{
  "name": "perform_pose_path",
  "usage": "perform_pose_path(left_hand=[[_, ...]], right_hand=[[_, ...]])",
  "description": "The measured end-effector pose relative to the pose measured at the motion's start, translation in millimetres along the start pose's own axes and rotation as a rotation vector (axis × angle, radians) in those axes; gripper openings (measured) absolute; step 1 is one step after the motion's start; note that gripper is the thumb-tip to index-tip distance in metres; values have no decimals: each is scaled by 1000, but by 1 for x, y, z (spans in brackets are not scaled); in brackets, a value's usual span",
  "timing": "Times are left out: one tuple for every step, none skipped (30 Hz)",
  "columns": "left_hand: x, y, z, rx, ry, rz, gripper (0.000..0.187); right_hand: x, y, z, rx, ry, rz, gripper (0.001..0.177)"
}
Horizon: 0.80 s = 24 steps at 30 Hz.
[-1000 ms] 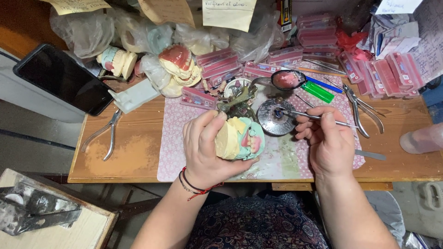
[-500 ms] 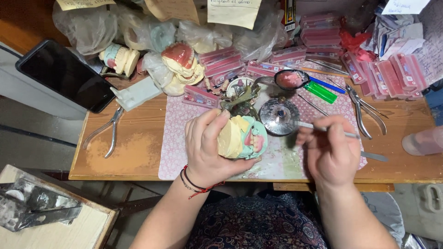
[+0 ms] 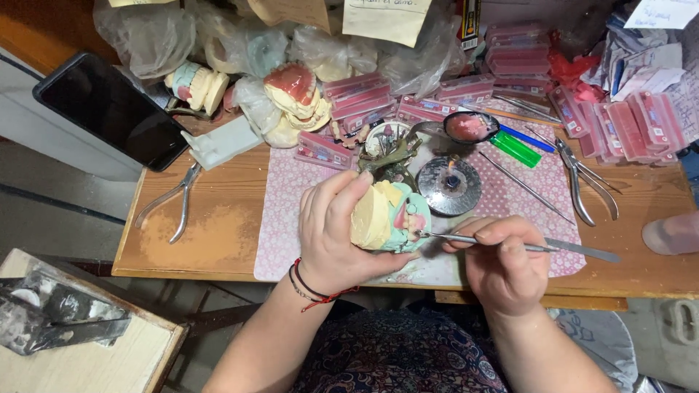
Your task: A dental prosthetist is shaping the gum area of a dental model using a metal tool and pink wax.
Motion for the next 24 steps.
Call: perform_pose_path(left_hand=[[0,0,-1,1,0,1,103],[1,1,-1,4,2,9,103],[1,2,-2,8,3,17,103],[1,1,-1,7,3,17,103],[0,0,0,5,4,15,103],[0,0,0,4,4,13,104],[0,0,1,4,3,14,104],[-1,-1,1,-1,7,18,105],[-1,-1,2,-6,10,22,106],[-1,-1,2,-5,8,22,106],[-1,-1,1,-7,11,43,107],[-2,0,1,-10,14,64,109],[-1,0,0,-9,12,64,109],[-1,1,0,1,9,63,106],[0,1,-1,11,5,62,104],[0,1,-1,11,4,63,104],[0,2,-1,10,6,66,105],[0,2,-2,10,8,68,105],[0,2,-2,10,7,68,105],[0,2,-2,14,8,68,105],[0,2,-2,18,9,67,106],[0,2,-1,17,8,68,106],[1,2,-1,14,8,71,106],[1,2,-2,11,8,72,105]], right_hand=[[0,-1,-1,0,0,1,22],[-2,-5,-1,-33,22,15,21],[-3,-8,-2,-65,44,29,20],[-4,-8,0,-65,44,29,20],[-5,-6,1,-55,48,61,21],[-5,-5,3,-44,52,95,23],[-6,-5,1,-45,53,95,23],[-6,-6,0,-63,40,59,21],[-5,-7,-1,-82,26,24,19],[-5,-6,-1,-82,28,24,19],[-4,-3,0,-54,18,-29,21],[-3,0,0,-24,8,-82,22],[-2,-4,-2,-25,10,-82,22],[0,-10,-3,-56,-8,-107,22],[1,-16,-4,-87,-25,-132,21],[2,-15,-2,-86,-24,-132,21],[5,-13,1,-54,-33,-135,20],[7,-11,3,-22,-42,-140,20],[8,-10,3,-21,-42,-140,20],[8,-9,4,-6,-45,-147,19],[9,-8,4,10,-49,-154,18],[10,-8,4,11,-48,-154,18],[10,-8,4,27,-53,-183,18],[11,-8,4,43,-56,-212,19]])
Point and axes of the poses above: each hand's wrist, its own z-axis away from the middle knuckle, its own y-axis out of the back of the hand, x = y × z, the point moved 7 cm from there along -z, towards the middle knuckle, and after that the axes turned 13 degrees about -z, right-handed, at the moved point
